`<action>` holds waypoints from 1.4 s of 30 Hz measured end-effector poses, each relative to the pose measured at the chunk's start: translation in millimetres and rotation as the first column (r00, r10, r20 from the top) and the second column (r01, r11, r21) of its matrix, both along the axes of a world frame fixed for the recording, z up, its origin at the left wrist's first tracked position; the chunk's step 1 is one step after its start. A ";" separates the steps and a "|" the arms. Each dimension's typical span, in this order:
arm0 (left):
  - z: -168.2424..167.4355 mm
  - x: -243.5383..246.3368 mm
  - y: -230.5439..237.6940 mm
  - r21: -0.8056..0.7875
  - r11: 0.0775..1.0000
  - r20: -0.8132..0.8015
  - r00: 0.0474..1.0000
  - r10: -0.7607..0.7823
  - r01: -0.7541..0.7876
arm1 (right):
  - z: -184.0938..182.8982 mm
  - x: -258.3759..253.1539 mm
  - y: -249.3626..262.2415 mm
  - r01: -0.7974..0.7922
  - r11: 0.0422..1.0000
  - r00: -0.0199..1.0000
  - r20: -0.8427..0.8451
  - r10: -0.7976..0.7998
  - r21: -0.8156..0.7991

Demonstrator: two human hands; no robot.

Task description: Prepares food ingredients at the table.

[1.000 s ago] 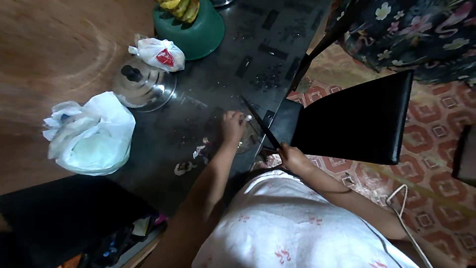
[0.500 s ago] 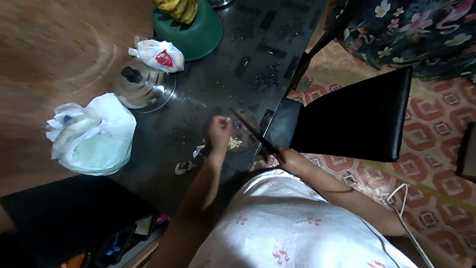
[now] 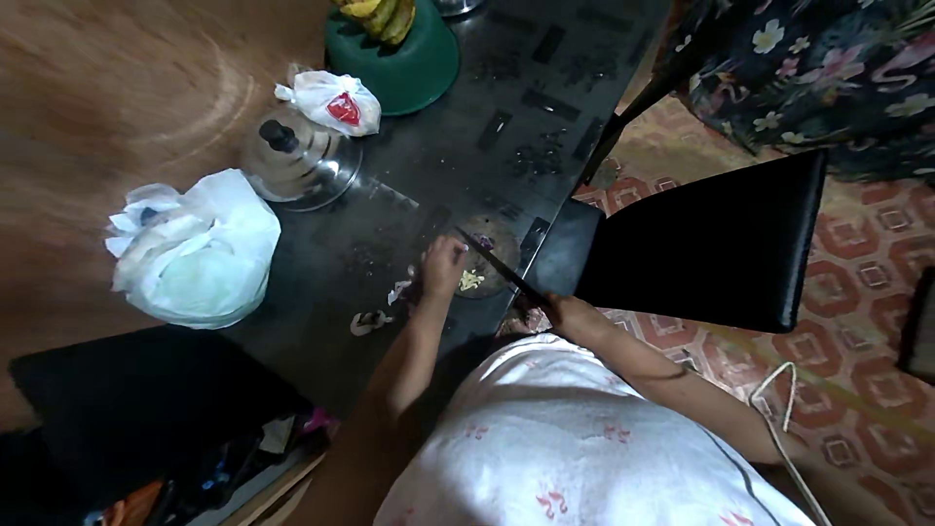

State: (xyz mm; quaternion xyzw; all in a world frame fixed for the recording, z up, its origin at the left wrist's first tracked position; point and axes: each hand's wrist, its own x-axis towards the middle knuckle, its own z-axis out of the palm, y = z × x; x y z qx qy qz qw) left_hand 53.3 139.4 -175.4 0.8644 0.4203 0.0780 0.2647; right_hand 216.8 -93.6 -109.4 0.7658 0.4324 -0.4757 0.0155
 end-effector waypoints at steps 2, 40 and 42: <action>2.5 -3.1 -0.6 -0.039 0.999 0.014 1.000 -0.020 0.020 | -0.1 -0.3 -1.7 0.008 1.000 1.000 -0.001 -0.008 0.012; 0.7 9.4 -17.8 -0.108 0.992 0.101 0.992 0.073 -0.062 | 14.7 -9.3 -3.9 -0.025 0.999 1.000 0.005 0.025 -0.038; -0.7 10.6 -17.6 -0.095 0.994 0.115 0.991 0.070 -0.060 | 12.1 -10.9 -4.3 -0.025 0.998 1.000 -0.002 0.025 -0.056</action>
